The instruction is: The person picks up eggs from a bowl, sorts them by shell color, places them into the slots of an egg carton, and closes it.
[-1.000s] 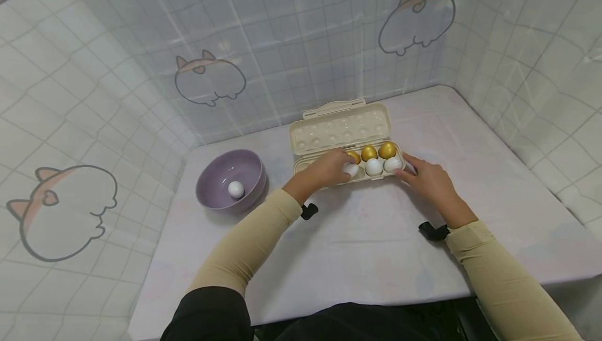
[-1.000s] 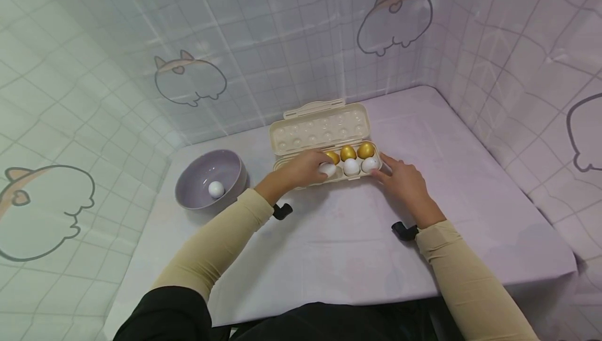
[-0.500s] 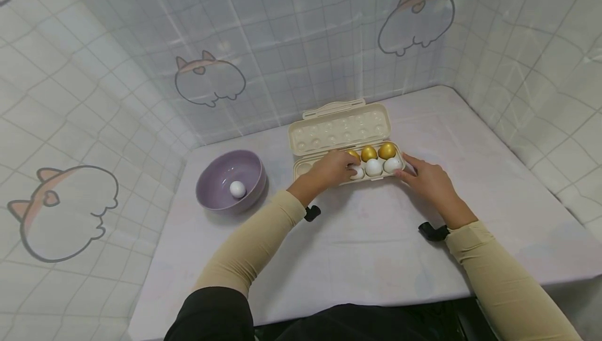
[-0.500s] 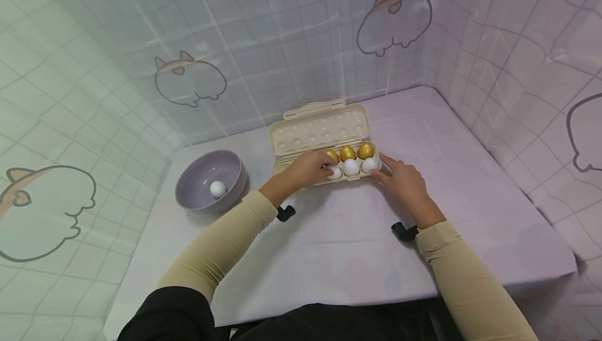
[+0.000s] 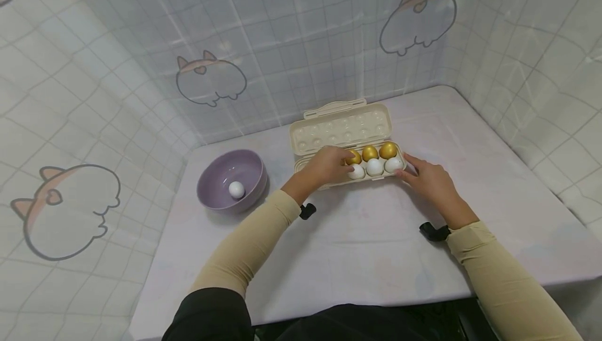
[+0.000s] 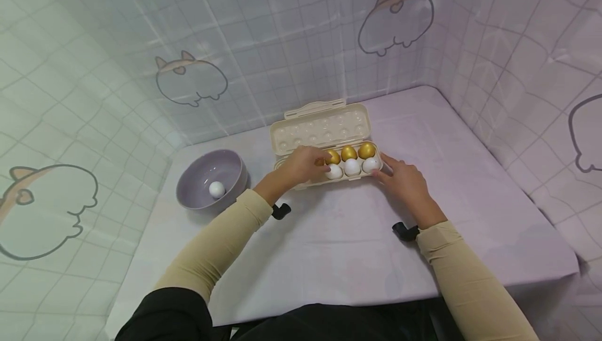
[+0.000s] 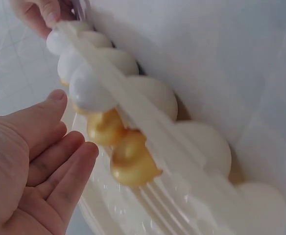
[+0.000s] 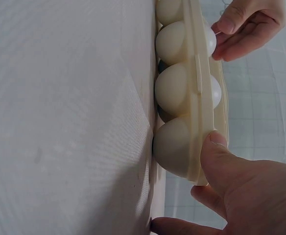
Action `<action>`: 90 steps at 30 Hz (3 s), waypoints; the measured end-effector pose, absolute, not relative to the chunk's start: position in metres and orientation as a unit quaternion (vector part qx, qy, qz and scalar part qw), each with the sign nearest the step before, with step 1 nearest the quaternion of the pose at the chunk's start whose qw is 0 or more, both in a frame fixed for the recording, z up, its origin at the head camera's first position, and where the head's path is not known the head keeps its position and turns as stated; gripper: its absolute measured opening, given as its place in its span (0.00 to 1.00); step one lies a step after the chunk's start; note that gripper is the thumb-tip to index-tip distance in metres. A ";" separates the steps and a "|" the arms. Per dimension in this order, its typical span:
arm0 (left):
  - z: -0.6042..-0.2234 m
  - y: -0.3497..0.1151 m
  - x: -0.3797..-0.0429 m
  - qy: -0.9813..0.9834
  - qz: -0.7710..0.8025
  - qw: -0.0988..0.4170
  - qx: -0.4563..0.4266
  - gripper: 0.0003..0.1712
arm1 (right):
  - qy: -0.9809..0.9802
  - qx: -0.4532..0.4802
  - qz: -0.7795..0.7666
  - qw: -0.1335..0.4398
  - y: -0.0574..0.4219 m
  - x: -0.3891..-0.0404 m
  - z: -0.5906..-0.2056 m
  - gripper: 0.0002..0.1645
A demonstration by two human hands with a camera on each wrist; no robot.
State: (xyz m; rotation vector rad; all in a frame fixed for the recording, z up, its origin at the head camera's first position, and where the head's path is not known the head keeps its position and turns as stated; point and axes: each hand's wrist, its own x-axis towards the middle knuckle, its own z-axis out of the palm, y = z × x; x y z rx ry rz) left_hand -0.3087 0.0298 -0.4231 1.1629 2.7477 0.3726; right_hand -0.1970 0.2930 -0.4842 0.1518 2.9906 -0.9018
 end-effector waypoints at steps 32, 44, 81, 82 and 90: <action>-0.391 -0.217 -0.351 0.974 0.172 -0.002 0.145 0.29 | 0.956 0.060 -0.286 0.021 0.291 -0.198 -0.484 0.49; -0.420 -0.252 -0.345 0.983 0.076 0.079 0.149 0.27 | 0.957 0.060 -0.285 0.023 0.292 -0.199 -0.486 0.48; -0.409 -0.239 -0.342 0.982 0.098 0.031 0.156 0.26 | 0.957 0.052 -0.286 0.015 0.293 -0.199 -0.484 0.49; -0.408 -0.237 -0.342 0.983 0.099 0.031 0.153 0.26 | 0.957 0.052 -0.286 0.015 0.292 -0.198 -0.484 0.49; -0.401 -0.217 -0.344 0.981 0.121 0.007 0.152 0.27 | 0.956 0.051 -0.289 0.016 0.292 -0.197 -0.483 0.49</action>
